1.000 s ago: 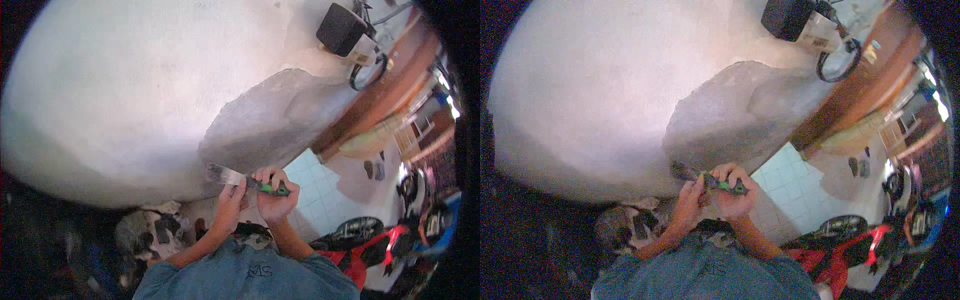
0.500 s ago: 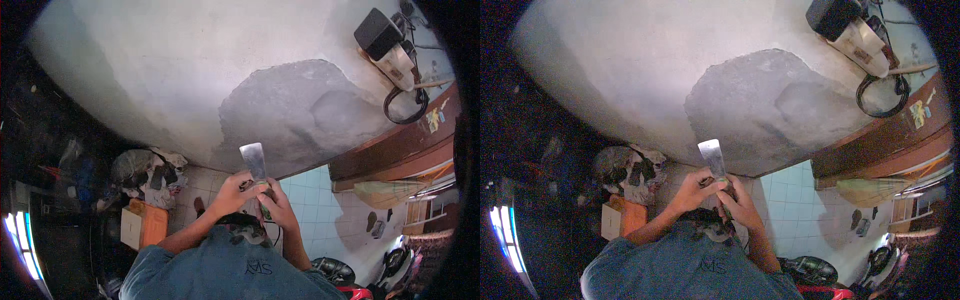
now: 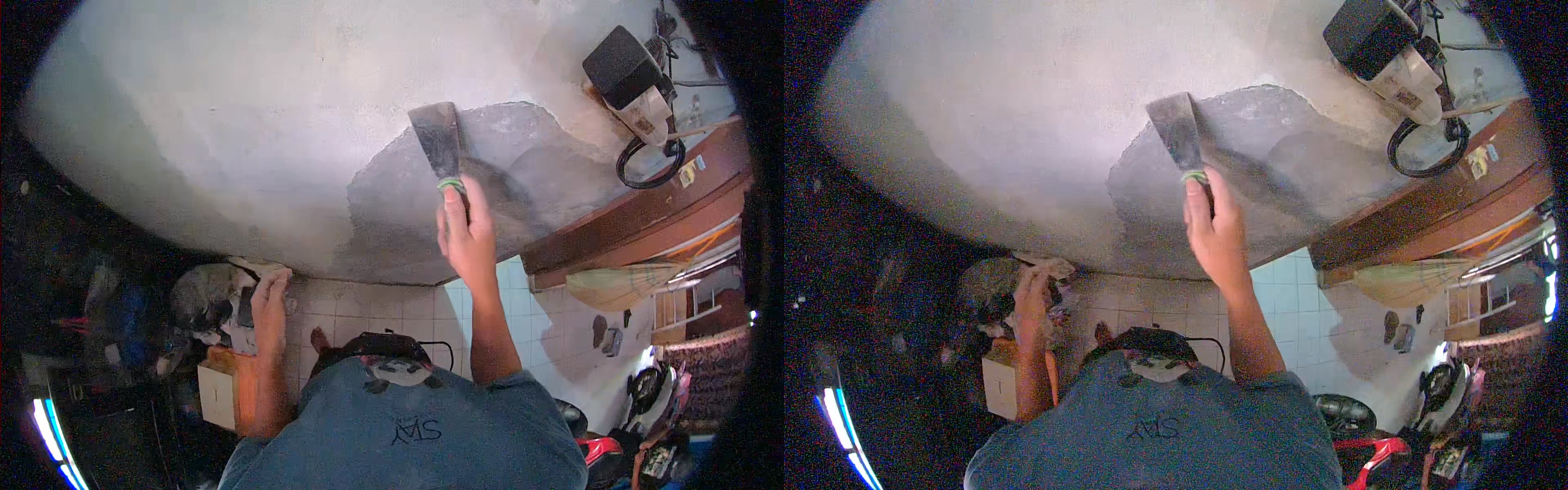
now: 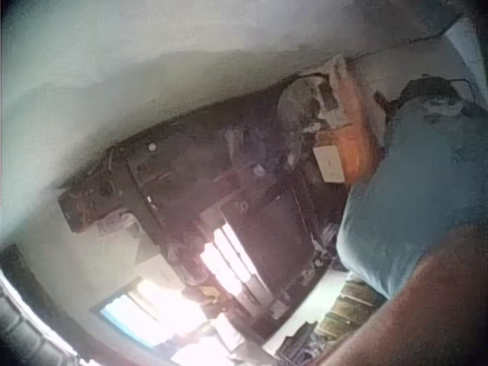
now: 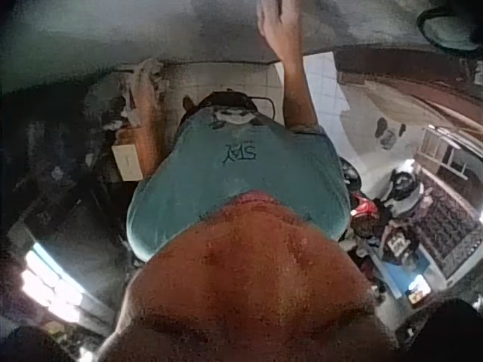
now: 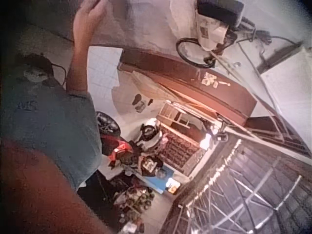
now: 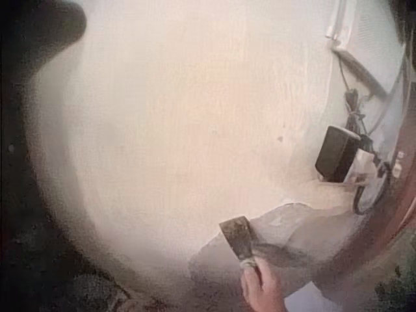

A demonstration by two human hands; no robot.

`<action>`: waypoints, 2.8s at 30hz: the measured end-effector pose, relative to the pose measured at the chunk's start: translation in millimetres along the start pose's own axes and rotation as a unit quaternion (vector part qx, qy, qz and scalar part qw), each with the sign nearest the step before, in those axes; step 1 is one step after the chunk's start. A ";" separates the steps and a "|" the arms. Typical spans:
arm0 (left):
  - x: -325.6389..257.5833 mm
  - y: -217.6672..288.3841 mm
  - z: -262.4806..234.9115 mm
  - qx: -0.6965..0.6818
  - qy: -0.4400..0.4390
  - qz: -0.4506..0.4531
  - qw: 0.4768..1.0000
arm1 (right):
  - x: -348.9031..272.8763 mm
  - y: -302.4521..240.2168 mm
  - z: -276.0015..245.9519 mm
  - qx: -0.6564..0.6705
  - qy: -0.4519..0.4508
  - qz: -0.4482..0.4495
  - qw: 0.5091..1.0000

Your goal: Using a putty knife to scrape and patch a wall.

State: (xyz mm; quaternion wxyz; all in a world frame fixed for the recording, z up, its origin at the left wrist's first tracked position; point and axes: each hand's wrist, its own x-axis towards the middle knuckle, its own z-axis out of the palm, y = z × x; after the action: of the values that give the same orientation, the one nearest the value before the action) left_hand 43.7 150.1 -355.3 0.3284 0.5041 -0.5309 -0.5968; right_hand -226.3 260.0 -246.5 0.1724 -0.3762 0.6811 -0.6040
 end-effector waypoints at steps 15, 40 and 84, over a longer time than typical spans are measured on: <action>65.0 -33.2 0.5 0.097 -0.104 0.022 0.990 | -43.3 -0.7 -8.1 0.079 0.071 0.105 0.989; -66.3 2.7 163.6 -0.099 -0.290 0.096 0.947 | -79.8 96.3 -61.4 0.049 -0.256 0.009 0.965; -33.6 -2.4 112.7 -0.015 -0.289 0.093 0.953 | -104.2 78.7 -9.4 0.116 -0.174 0.196 0.958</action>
State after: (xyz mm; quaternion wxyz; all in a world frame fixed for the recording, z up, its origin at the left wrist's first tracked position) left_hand -53.8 215.9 -357.2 0.2218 0.2536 -0.6387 -0.6918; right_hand -188.2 340.6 -342.3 0.4454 -0.3123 0.6261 -0.5587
